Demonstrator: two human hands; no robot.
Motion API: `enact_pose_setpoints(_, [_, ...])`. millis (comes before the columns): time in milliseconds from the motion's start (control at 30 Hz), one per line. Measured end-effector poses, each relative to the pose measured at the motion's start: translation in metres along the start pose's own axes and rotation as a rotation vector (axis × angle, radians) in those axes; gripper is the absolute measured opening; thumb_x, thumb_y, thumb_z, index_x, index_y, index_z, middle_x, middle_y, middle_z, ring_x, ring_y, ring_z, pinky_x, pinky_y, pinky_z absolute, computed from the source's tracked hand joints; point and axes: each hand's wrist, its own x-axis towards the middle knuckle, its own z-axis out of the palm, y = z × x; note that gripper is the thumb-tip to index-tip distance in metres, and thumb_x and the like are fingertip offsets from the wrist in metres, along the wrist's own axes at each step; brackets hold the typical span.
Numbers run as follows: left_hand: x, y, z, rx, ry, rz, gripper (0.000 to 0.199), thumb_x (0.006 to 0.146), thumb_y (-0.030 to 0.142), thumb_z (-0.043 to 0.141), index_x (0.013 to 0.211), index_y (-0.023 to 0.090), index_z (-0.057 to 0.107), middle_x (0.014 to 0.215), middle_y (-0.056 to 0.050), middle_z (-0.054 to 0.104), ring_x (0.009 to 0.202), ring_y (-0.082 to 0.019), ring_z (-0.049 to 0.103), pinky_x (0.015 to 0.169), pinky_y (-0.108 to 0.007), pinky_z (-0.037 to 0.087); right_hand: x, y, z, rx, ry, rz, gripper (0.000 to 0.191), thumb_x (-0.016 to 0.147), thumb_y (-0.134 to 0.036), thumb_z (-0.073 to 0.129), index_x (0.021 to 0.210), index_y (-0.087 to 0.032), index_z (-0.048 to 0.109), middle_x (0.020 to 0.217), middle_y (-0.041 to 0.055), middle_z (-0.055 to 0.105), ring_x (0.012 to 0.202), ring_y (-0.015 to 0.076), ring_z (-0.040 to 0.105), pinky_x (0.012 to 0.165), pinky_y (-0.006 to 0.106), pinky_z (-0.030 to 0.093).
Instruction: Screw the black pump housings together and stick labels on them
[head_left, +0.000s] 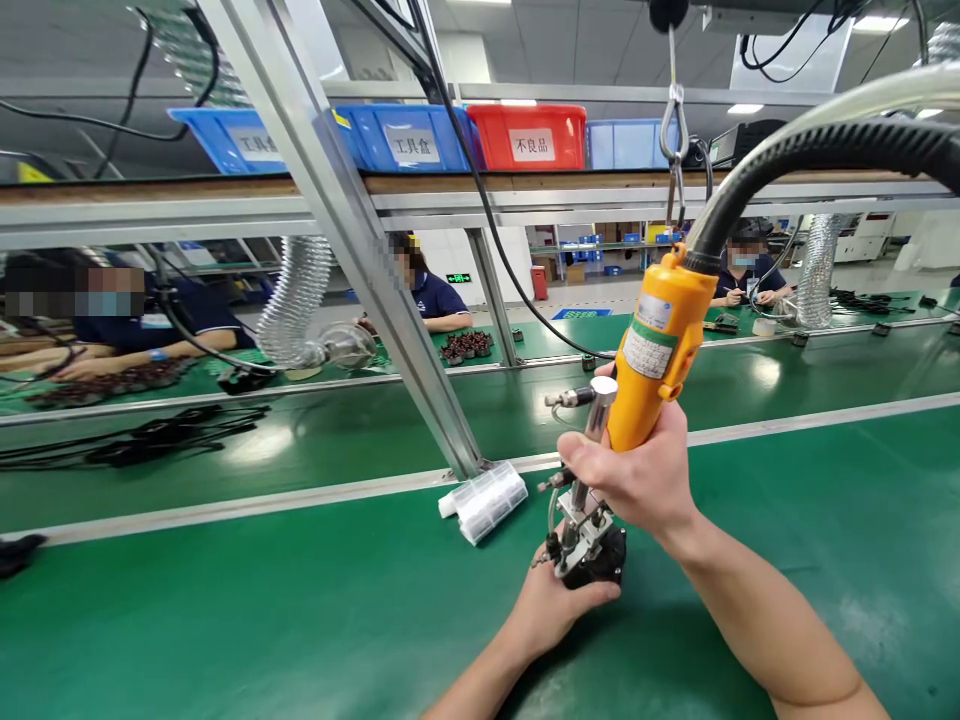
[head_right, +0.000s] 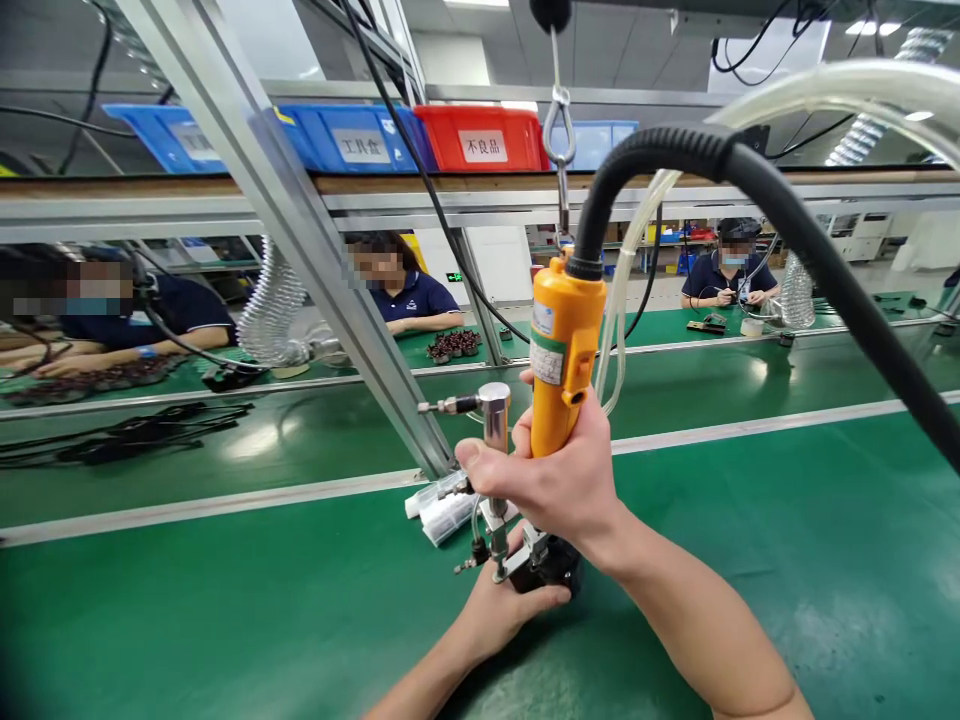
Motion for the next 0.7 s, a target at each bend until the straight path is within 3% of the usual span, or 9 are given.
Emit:
enact_pose_setpoints(133, [-0.001, 0.001, 0.000, 0.026, 0.045, -0.017, 0.073, 0.063, 0.036, 0.099, 0.127, 0.017, 0.069, 0.128, -0.013, 0.074, 0.127, -0.041, 0.062, 0.117, -0.055, 0.046, -0.003, 0.004, 0.000, 0.015, -0.011, 0.001, 0.056, 0.069, -0.035, 0.091, 0.111, -0.022, 0.056, 0.074, -0.0055, 0.048, 0.052, 0.0110, 0.041, 0.041, 0.021, 0.038])
enact_pose_setpoints(467, [-0.003, 0.014, 0.004, -0.044, 0.016, 0.006, 0.078, 0.064, 0.034, 0.098, 0.134, 0.018, 0.067, 0.127, -0.012, 0.075, 0.125, -0.040, 0.065, 0.116, -0.053, 0.048, -0.003, 0.002, 0.001, 0.068, -0.046, 0.031, 0.056, 0.066, -0.026, 0.093, 0.111, -0.022, 0.058, 0.070, -0.0069, 0.049, 0.051, 0.0104, 0.042, 0.043, 0.019, 0.039])
enact_pose_setpoints(700, [-0.006, 0.031, 0.005, -0.048, 0.036, -0.018, 0.070, 0.061, 0.033, 0.097, 0.126, 0.021, 0.075, 0.127, -0.009, 0.076, 0.128, -0.042, 0.063, 0.118, -0.053, 0.048, -0.002, 0.001, -0.002, 0.117, -0.222, 0.124, 0.062, 0.064, -0.027, 0.096, 0.113, -0.021, 0.059, 0.063, -0.0080, 0.049, 0.049, 0.0108, 0.039, 0.044, 0.019, 0.040])
